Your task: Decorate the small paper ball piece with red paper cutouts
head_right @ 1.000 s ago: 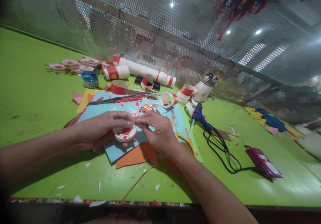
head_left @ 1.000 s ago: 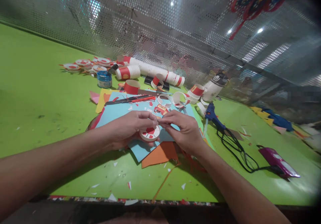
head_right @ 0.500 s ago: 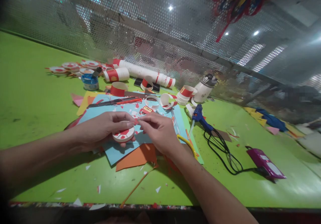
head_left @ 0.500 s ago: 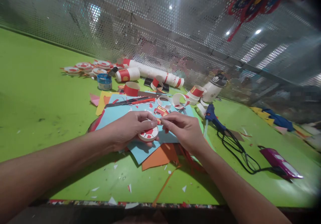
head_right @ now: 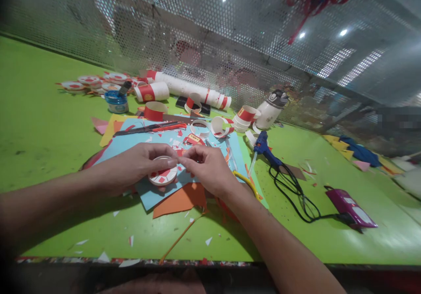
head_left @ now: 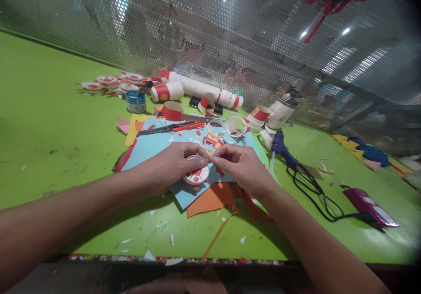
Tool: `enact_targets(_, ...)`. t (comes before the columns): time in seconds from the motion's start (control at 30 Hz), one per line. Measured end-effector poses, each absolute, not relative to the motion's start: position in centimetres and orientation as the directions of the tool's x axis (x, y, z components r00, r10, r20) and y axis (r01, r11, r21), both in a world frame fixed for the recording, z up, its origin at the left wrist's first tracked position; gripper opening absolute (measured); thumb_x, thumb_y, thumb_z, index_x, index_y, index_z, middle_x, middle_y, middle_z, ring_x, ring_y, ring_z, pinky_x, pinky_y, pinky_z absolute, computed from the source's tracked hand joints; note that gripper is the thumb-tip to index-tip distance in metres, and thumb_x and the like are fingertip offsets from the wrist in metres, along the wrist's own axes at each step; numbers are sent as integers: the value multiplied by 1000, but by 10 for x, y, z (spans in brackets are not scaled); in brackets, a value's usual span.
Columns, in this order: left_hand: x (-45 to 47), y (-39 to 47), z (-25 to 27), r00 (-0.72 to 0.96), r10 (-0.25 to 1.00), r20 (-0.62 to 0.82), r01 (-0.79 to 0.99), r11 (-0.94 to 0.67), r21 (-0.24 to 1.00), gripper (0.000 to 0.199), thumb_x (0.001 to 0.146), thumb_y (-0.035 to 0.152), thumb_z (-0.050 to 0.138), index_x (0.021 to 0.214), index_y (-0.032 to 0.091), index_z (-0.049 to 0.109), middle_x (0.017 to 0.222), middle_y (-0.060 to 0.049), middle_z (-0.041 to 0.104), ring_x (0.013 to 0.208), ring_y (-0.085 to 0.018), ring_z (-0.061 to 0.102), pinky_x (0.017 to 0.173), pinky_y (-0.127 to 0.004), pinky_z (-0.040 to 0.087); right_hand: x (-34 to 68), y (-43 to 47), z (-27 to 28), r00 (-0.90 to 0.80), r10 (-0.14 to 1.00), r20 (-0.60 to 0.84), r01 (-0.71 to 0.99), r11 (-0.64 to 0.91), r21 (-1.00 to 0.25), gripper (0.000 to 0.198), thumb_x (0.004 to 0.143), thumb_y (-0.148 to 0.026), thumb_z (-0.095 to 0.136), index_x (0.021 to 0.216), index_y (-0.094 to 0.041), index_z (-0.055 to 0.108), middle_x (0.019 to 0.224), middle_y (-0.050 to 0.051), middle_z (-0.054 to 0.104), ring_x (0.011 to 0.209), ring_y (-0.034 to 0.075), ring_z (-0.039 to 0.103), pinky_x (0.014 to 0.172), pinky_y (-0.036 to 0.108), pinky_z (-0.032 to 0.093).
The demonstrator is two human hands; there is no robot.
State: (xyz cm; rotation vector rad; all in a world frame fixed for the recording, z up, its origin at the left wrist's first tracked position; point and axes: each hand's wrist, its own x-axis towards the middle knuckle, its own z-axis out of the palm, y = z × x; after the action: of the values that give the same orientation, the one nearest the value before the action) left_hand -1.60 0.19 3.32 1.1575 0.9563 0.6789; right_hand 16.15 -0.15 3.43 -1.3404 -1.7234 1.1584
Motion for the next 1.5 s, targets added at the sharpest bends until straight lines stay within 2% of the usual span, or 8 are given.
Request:
enact_targets(0.47, -14, 1, 31, 423, 862, -280, -27, 320, 947, 8, 78, 25, 64, 78, 17, 64, 52, 7, 43, 44, -6, 40, 50, -22, 52, 166, 2, 30, -228, 973, -42, 217, 8, -976, 21, 72, -33, 74, 68, -15, 64, 54, -4, 55, 50, 8, 47, 51, 23, 36)
enact_targets(0.57, -16, 2, 29, 416, 871, -261, -39, 304, 952, 7, 77, 21, 61, 81, 17, 65, 53, 6, 47, 42, -6, 39, 44, -18, 46, 168, 2, 30, -219, 975, -26, 151, 7, -988, 20, 71, -32, 76, 68, -15, 65, 54, -4, 56, 49, 8, 47, 51, 24, 37)
enact_targets(0.73, -17, 3, 26, 428, 870, -243, -49, 291, 955, 17, 72, 13, 60, 88, 18, 65, 53, 5, 54, 42, -6, 44, 44, -17, 43, 171, -1, 28, -250, 968, -37, 130, -4, -991, 18, 71, -32, 76, 68, -17, 67, 57, -3, 56, 50, 8, 47, 51, 25, 37)
enact_targets(0.97, -16, 5, 25, 391, 890, -235, -23, 264, 964, 29, 71, 14, 63, 99, 19, 63, 58, 5, 56, 50, -9, 51, 52, -22, 47, 167, -5, 31, -245, 969, -41, 260, 24, -965, 18, 70, -31, 74, 67, -16, 66, 58, -3, 56, 52, 8, 45, 51, 24, 37)
enact_targets(1.1, -15, 6, 25, 370, 902, -222, -18, 246, 969, 34, 71, 12, 62, 104, 18, 61, 57, 7, 54, 47, -9, 50, 49, -21, 46, 165, -5, 31, -265, 964, 22, 412, 134, -901, 16, 74, -30, 69, 67, -16, 66, 62, -2, 56, 56, 9, 46, 53, 25, 37)
enact_targets(1.2, -14, 5, 25, 368, 897, -246, -40, 280, 959, 37, 70, 11, 63, 106, 17, 58, 58, 7, 54, 49, -10, 51, 53, -25, 52, 165, -4, 31, -300, 952, 65, 516, 219, -828, 15, 76, -27, 65, 67, -15, 67, 64, -1, 58, 58, 10, 46, 55, 26, 37)
enact_targets(1.33, -12, 4, 26, 364, 891, -270, -34, 302, 953, 35, 70, 11, 64, 103, 18, 55, 62, 6, 56, 53, -12, 54, 58, -30, 55, 164, -3, 33, -318, 946, 59, 560, 238, -794, 13, 76, -24, 64, 67, -15, 67, 64, 0, 58, 57, 10, 47, 54, 25, 38)
enact_targets(1.5, -13, 4, 22, 362, 894, -266, -1, 285, 958, 23, 69, 13, 65, 89, 18, 54, 63, 4, 58, 53, -12, 55, 53, -25, 49, 165, -1, 36, -368, 929, 44, 576, 264, -774, 10, 74, -21, 64, 66, -15, 67, 61, -1, 58, 55, 10, 48, 52, 24, 38)
